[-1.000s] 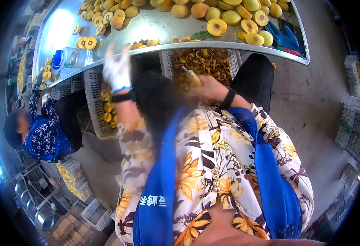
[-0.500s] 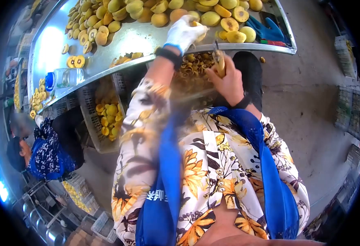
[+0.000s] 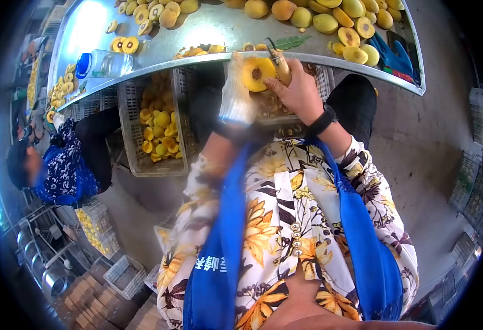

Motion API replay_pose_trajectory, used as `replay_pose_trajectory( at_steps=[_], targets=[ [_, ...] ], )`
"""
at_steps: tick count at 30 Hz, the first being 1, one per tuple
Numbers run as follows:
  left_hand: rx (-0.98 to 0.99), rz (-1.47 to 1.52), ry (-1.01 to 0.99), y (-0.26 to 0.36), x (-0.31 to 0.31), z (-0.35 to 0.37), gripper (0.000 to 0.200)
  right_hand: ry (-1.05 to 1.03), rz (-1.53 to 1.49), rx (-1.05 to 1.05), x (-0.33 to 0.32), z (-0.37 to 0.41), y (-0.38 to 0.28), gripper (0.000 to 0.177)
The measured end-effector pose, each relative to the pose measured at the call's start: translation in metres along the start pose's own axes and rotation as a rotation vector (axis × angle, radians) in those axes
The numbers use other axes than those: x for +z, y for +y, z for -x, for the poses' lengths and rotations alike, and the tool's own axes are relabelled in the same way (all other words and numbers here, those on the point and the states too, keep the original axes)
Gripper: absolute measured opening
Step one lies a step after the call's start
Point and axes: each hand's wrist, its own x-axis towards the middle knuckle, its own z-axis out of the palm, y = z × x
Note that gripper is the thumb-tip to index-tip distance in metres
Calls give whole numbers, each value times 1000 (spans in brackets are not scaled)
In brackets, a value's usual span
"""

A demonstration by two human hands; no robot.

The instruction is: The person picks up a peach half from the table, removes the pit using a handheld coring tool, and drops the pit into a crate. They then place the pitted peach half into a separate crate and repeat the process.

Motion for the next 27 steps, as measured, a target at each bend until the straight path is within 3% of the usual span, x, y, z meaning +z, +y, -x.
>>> replay_pose_trajectory(
  at_steps=[1,4,8,11,14,17,20,24,27],
  targets=[
    [-16,85,45,0,2,-1,51,89,161,-62,1,1,-6,37],
    [73,-23,120,2,8,3,46,-108,328,-57,-10,16,-29,31],
    [193,-132,140,-6,9,-1,52,-140,235,-47,-1,25,-19,25],
    [347,-252,152,-17,0,-4,37,-113,300,-70,0,26,-23,24],
    [424,-212,102,-20,-2,-1,36,-114,313,-18,4,28,-23,22],
    [519,-359,107,-23,6,3,35,-86,278,31,7,31,-25,20],
    [594,-403,136,-24,0,-4,35,-126,201,-61,9,33,-21,19],
    [357,-620,142,-1,2,3,28,-294,156,96,10,30,-14,21],
    [281,-689,1,8,-4,-6,27,-345,148,129,8,29,-15,22]
  ],
)
